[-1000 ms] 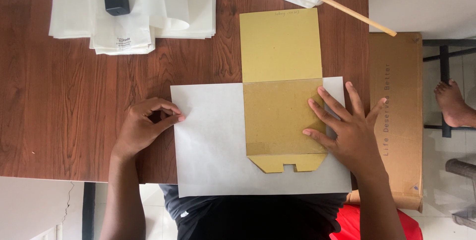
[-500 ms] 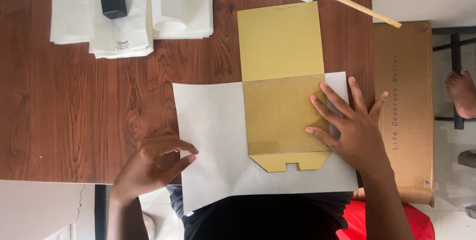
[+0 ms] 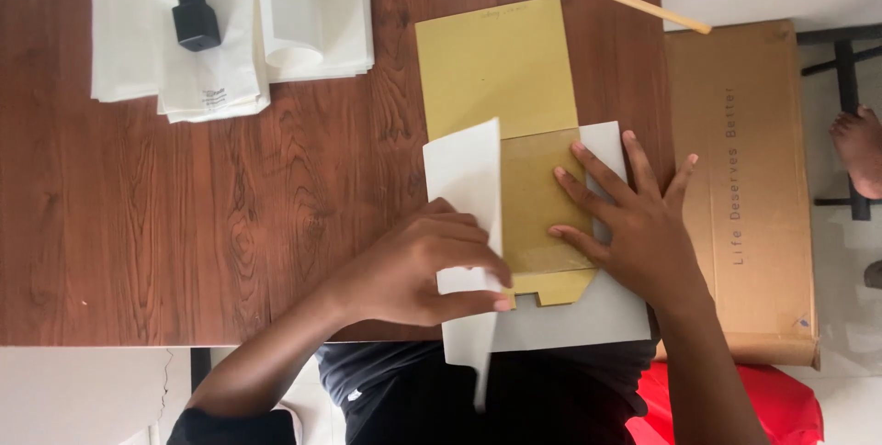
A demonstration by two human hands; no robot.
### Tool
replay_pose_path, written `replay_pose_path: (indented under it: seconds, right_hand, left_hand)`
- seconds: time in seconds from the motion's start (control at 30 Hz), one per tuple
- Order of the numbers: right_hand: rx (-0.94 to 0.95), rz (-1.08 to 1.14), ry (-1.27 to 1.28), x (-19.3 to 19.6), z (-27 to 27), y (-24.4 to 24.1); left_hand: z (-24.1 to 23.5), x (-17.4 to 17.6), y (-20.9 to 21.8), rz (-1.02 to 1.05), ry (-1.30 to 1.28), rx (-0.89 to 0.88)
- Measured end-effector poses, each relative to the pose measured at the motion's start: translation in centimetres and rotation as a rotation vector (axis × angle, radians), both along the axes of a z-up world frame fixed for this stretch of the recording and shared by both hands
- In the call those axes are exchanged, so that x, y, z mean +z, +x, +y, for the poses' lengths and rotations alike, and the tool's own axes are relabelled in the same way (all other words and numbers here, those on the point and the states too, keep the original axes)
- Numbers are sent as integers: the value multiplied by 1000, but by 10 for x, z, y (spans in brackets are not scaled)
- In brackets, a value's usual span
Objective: Manually folding white sheets around a cardboard template and applying glue to assemble bags.
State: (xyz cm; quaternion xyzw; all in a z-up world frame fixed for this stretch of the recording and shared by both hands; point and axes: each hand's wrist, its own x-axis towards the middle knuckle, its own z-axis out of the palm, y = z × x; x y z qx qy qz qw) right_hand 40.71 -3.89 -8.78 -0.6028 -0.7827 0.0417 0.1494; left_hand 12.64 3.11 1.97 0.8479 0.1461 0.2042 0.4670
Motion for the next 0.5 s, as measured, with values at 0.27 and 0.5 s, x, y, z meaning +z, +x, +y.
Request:
replay_pose_path:
  seconds: [0.27, 0.5]
  right_hand:
    - [1, -40, 31, 5, 0, 0]
    - [21, -32, 13, 2, 1, 2]
  left_hand:
    - [2, -37, 45, 139, -45, -18]
    - [1, -61, 54, 163, -56, -15]
